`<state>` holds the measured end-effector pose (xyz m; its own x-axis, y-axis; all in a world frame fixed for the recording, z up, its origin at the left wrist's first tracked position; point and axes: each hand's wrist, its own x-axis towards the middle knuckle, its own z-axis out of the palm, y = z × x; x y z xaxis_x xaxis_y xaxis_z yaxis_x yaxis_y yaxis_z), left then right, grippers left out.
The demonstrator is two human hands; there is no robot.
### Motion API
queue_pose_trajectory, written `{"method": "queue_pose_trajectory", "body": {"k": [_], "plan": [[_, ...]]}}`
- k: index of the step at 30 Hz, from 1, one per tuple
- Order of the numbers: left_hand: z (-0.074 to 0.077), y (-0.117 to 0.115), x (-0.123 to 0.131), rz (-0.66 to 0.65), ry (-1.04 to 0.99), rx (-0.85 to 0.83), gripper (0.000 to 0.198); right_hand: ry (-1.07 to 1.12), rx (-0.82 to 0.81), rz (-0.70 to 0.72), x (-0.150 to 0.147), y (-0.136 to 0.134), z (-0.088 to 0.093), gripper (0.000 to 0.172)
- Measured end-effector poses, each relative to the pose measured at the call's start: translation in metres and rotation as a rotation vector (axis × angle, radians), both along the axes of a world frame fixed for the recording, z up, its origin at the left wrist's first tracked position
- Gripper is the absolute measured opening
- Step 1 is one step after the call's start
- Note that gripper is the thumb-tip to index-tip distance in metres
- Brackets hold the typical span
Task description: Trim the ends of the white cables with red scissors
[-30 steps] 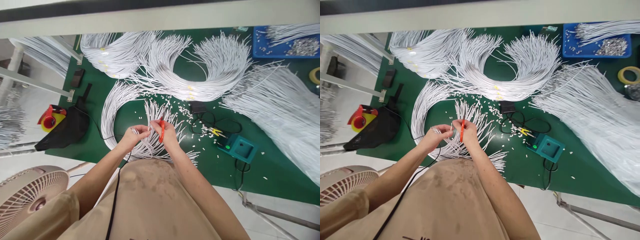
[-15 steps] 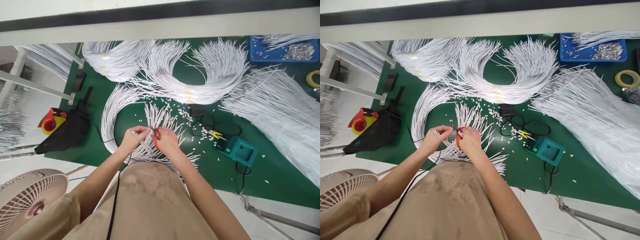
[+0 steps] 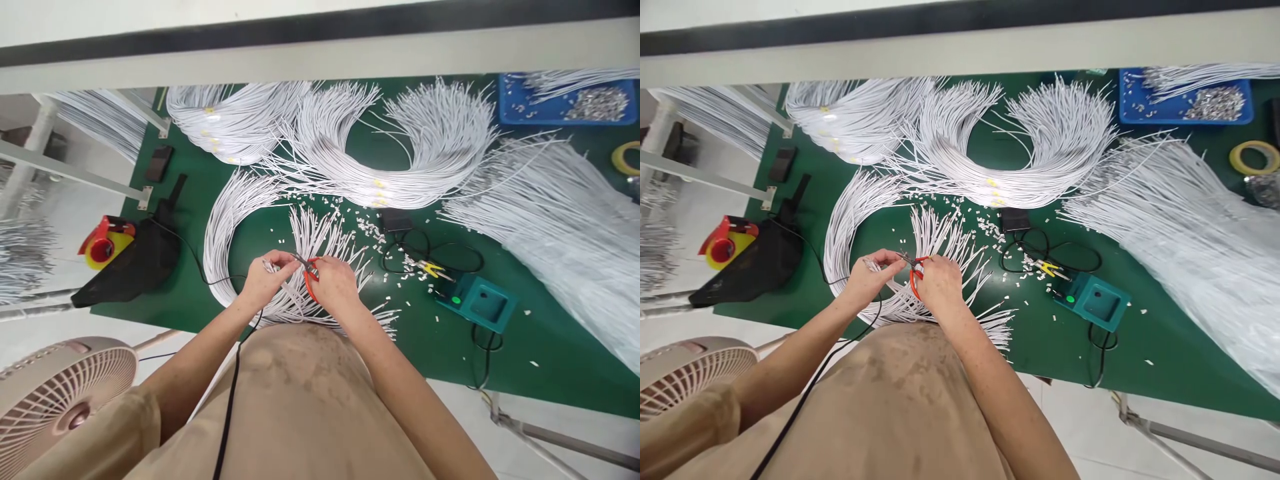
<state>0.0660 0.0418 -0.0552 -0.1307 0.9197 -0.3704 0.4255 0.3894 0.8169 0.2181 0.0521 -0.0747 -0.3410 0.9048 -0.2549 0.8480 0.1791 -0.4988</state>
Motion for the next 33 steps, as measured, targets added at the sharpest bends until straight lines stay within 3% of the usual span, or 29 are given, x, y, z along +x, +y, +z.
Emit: {"method": "queue_pose_trajectory", "body": {"k": [20, 23, 27, 29, 33], "plan": [[0.005, -0.002, 0.003, -0.067, 0.029, 0.068, 0.019, 0.063, 0.019, -0.025, 0.002, -0.003, -0.004, 0.022], [0.001, -0.001, 0.001, -0.039, 0.05, 0.055, 0.021, 0.195, -0.038, -0.154, 0.003, -0.001, -0.006, 0.018], [-0.001, 0.0, 0.003, -0.031, 0.051, 0.053, 0.023, 0.604, -0.18, -0.41, -0.004, 0.003, -0.01, 0.021], [0.001, 0.0, 0.006, -0.043, 0.049, 0.063, 0.023, 0.769, -0.219, -0.478, -0.008, 0.004, -0.01, 0.022], [0.004, -0.001, 0.009, -0.053, 0.057, 0.07, 0.024, 0.879, -0.293, -0.556, -0.011, 0.006, -0.009, 0.022]]}}
